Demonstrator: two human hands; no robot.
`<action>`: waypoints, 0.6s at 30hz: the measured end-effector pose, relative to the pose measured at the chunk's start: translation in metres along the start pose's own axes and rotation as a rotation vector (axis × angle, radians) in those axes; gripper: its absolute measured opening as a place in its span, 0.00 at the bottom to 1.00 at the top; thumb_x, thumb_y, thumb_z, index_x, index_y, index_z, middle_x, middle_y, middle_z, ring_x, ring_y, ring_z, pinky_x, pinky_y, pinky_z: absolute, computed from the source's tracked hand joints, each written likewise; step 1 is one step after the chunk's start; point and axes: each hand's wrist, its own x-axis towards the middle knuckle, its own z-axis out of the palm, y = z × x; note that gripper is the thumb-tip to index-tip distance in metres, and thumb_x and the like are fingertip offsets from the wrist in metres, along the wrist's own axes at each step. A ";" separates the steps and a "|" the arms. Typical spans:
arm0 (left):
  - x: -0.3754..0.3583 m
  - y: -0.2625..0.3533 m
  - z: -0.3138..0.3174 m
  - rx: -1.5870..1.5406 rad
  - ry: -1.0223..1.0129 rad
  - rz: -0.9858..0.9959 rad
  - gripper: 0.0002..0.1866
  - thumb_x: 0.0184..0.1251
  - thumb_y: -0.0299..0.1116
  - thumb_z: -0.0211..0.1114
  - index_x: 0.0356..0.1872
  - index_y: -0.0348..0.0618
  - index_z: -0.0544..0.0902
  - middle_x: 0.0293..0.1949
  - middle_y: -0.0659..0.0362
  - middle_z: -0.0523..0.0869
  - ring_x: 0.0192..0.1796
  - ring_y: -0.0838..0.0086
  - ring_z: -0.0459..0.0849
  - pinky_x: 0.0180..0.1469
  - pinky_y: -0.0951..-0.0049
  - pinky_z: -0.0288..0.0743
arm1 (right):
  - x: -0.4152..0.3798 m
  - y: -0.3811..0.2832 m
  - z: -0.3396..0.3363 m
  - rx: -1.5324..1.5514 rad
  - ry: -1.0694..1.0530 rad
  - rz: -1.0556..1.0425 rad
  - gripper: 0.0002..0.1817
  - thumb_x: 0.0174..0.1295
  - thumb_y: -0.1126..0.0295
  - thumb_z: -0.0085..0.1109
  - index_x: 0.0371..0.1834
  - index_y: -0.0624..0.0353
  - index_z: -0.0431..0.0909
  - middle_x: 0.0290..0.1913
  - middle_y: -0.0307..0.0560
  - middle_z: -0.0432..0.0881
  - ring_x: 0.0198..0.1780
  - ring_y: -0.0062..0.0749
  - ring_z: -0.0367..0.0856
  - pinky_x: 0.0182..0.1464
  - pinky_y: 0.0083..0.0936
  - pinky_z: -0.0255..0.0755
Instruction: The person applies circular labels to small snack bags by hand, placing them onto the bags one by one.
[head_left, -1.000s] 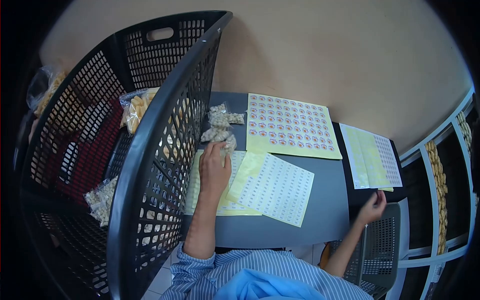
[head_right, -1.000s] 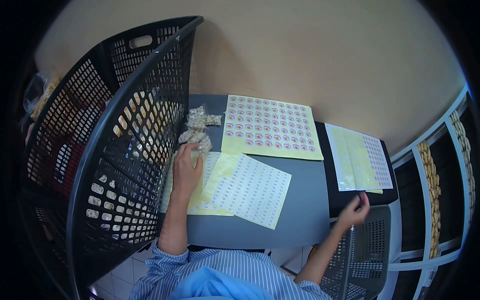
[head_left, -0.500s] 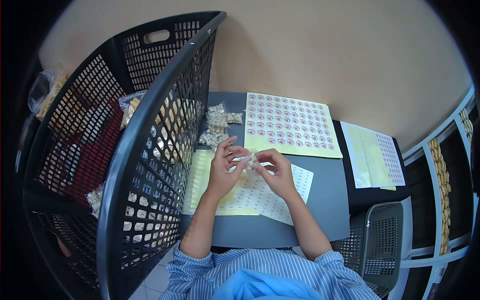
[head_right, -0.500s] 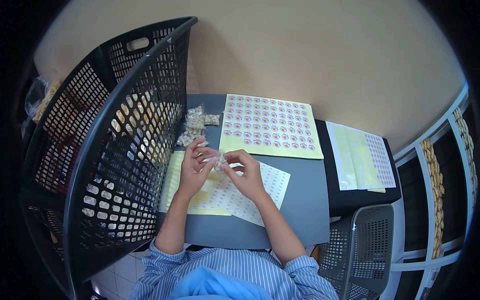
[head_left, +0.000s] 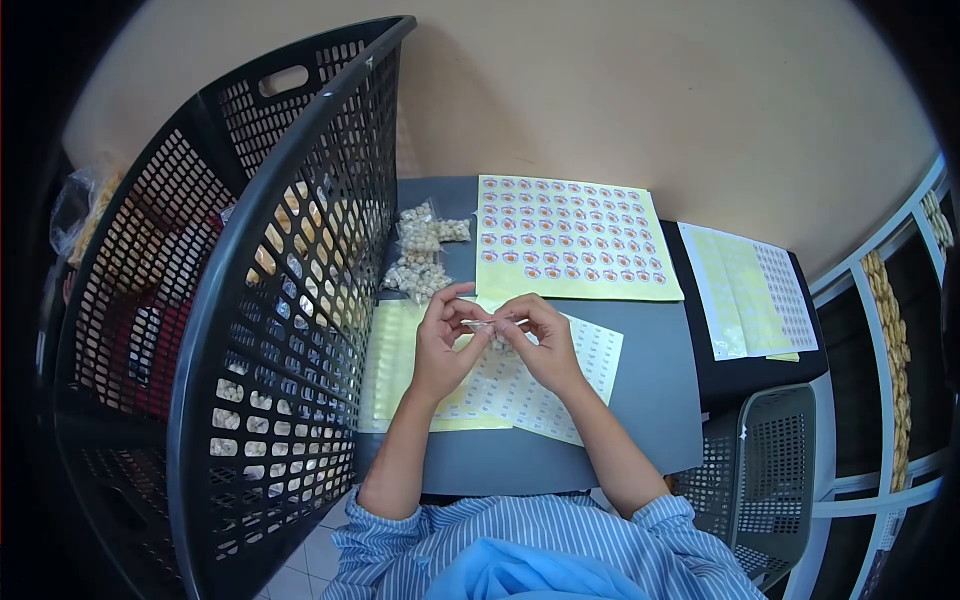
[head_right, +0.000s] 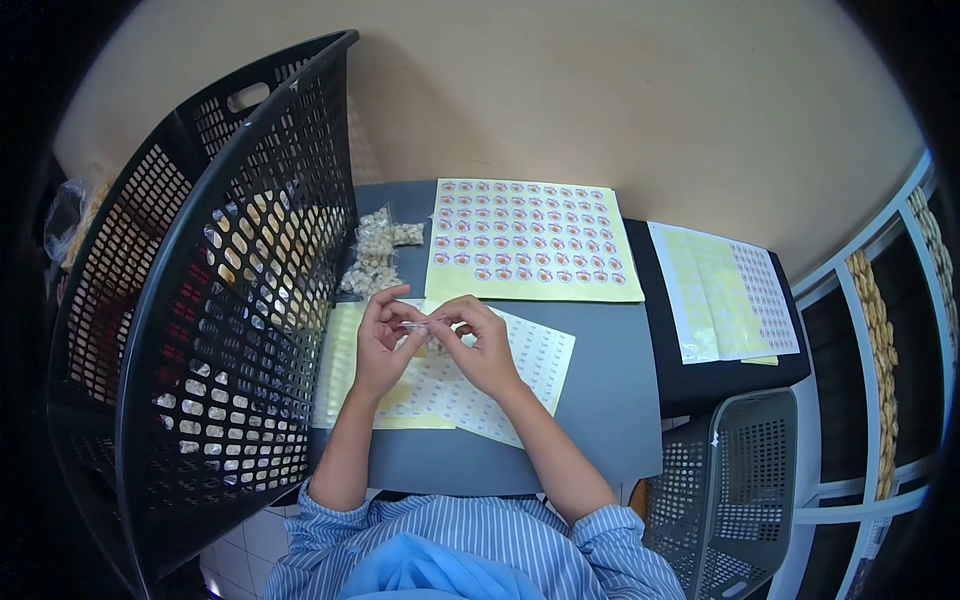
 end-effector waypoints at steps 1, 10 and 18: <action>0.000 0.000 0.000 0.003 0.003 0.024 0.27 0.53 0.16 0.60 0.55 0.36 0.63 0.35 0.59 0.77 0.40 0.79 0.77 0.44 0.80 0.72 | 0.000 0.001 0.001 0.017 0.016 -0.003 0.04 0.53 0.74 0.61 0.31 0.61 0.79 0.34 0.42 0.78 0.35 0.23 0.76 0.32 0.16 0.68; 0.000 0.002 -0.002 0.079 0.025 0.026 0.27 0.54 0.17 0.61 0.56 0.34 0.63 0.31 0.59 0.81 0.38 0.79 0.79 0.46 0.78 0.71 | -0.002 -0.007 0.001 -0.106 0.049 -0.073 0.04 0.51 0.74 0.62 0.28 0.62 0.79 0.29 0.43 0.79 0.33 0.25 0.77 0.35 0.21 0.68; 0.002 0.014 -0.008 0.043 0.065 -0.079 0.33 0.54 0.18 0.61 0.62 0.32 0.57 0.31 0.57 0.83 0.40 0.78 0.81 0.49 0.77 0.70 | 0.003 -0.008 -0.009 -0.084 0.065 -0.031 0.03 0.51 0.76 0.61 0.28 0.62 0.80 0.29 0.45 0.80 0.32 0.28 0.78 0.38 0.22 0.69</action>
